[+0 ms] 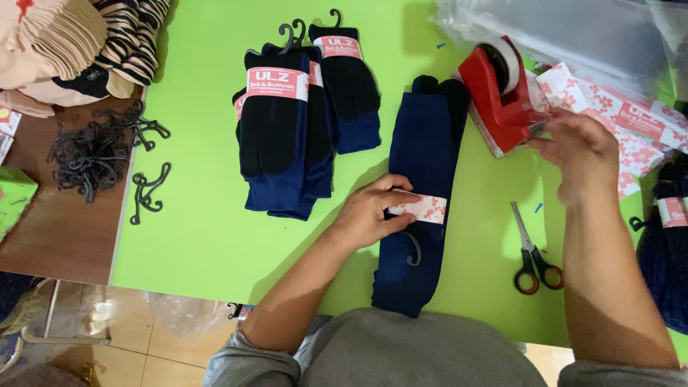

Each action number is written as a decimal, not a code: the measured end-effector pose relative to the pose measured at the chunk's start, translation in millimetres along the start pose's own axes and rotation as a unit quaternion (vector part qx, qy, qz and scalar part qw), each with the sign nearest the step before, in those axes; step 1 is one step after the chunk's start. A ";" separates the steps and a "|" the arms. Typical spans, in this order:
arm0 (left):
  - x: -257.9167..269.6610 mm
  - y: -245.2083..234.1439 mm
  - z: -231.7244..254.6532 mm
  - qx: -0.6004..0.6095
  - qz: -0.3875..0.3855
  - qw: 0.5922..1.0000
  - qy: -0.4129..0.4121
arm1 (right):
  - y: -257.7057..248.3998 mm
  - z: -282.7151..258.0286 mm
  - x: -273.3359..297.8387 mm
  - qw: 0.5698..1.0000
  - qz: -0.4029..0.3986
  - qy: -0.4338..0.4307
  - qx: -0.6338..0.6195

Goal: Labeling and attaching plastic hooks to pairs of socks for retail display

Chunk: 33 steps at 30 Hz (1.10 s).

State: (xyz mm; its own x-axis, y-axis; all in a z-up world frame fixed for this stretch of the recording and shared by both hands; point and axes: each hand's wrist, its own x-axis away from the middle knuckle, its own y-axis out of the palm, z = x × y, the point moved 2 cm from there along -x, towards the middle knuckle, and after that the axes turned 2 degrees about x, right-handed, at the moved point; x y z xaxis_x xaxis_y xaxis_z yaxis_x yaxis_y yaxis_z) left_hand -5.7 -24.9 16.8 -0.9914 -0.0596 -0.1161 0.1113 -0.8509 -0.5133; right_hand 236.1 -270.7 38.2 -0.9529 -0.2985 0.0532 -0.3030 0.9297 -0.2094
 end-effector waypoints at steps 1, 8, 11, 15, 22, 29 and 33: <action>0.1 0.6 0.1 0.013 0.003 1.000 0.001 | 0.8 -4.8 11.5 0.999 0.027 0.041 -0.013; -6.8 0.5 9.5 0.008 -0.005 0.998 -0.057 | -30.1 32.1 16.0 0.881 -0.103 -0.023 0.461; -8.3 -3.9 17.2 0.019 -0.001 0.998 -0.054 | 27.9 -45.7 61.1 0.921 -0.268 0.016 0.282; -7.1 3.5 6.3 0.020 0.025 0.998 -0.063 | 93.0 -66.2 88.0 0.891 -0.321 -0.103 0.305; -5.3 7.0 -22.8 0.185 0.029 0.982 -0.005 | 76.6 -70.3 101.1 0.731 -0.256 -0.342 0.531; 2.0 -40.4 17.9 0.083 0.145 0.984 0.067 | 76.5 -40.8 69.0 0.901 -0.294 -0.306 -0.088; 3.2 -97.4 61.6 0.032 0.294 0.950 0.102 | 106.1 -65.0 11.8 0.907 -0.270 -0.305 -0.101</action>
State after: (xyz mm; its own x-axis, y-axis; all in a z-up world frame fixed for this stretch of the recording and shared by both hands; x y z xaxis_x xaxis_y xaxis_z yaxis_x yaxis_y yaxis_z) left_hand -24.0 25.6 118.8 -0.7240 -0.4381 -0.5328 0.6317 -0.7314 -0.2569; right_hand 191.9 -161.6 80.1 -0.4981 -0.7294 -0.4689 -0.7792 0.6137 -0.1269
